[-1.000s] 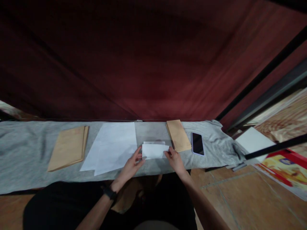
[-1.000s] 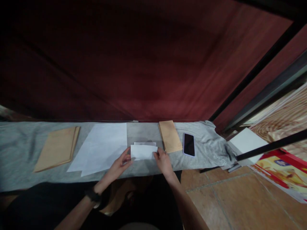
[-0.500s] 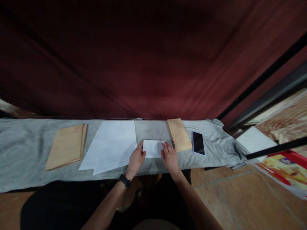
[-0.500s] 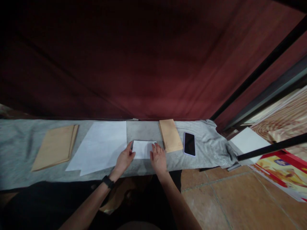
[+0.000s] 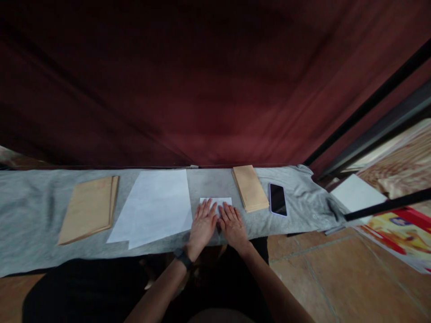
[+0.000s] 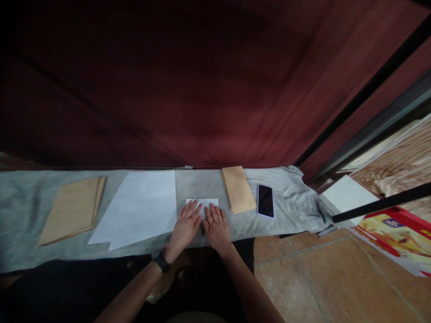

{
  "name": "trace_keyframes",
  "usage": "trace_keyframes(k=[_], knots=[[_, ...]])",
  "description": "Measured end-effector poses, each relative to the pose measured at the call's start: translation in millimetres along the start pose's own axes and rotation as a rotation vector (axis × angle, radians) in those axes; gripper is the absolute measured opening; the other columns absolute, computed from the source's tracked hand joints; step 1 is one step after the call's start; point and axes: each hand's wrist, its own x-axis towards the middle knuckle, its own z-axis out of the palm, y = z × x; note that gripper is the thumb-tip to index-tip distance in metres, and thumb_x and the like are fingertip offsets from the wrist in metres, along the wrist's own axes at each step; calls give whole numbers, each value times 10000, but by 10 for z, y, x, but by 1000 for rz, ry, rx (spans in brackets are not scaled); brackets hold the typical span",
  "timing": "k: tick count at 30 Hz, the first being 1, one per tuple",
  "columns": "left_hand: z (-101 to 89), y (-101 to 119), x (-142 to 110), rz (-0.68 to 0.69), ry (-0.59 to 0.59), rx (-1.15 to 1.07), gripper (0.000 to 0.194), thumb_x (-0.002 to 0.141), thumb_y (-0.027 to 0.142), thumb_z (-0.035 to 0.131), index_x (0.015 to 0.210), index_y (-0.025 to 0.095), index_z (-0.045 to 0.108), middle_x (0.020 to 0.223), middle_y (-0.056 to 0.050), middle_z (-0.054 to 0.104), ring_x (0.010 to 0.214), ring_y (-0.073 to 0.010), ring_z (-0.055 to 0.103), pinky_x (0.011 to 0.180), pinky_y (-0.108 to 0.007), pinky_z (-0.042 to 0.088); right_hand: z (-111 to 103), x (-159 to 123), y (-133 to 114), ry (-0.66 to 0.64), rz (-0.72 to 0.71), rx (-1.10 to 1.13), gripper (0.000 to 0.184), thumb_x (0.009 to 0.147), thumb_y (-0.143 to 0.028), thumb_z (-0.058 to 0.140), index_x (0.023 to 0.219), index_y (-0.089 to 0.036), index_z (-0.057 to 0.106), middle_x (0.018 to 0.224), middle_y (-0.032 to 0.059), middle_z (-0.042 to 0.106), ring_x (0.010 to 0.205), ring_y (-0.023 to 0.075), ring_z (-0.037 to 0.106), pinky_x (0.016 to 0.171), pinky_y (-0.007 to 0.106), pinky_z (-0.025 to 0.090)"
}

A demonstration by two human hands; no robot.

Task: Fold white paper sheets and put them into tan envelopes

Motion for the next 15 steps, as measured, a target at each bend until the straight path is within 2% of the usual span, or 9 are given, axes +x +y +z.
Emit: trace_keyframes(k=[5,8,12,15], knots=[[172,-7,-122,56,-43,20,523,1015,349,345,1491,146,421,1559,-143,415,1478,-266,318,1189,-495,309,17,-22,1,12,42,-11,494,1038,-265,372,1525,-183,381,1575,99,378,1443,275,372,1183,509,266],[152,-32,-143,79,-40,40,528,1004,345,388,1495,153,423,1574,-145,389,1486,-271,299,1194,-489,305,43,-37,19,33,117,-20,487,1028,-227,362,1508,-163,413,1555,118,410,1440,286,375,1178,518,271],[99,-25,-131,101,-39,35,516,980,362,466,1482,243,455,1594,-118,360,1487,-296,293,1183,-512,314,64,-34,-2,87,232,-28,499,1011,-216,374,1501,-139,422,1517,148,464,1423,295,401,1166,528,290],[112,-39,-127,106,-57,42,508,967,347,495,1469,273,473,1607,-106,336,1490,-307,283,1183,-519,305,48,34,-75,102,246,-21,510,1004,-209,377,1504,-114,411,1531,165,438,1432,291,390,1165,512,298]])
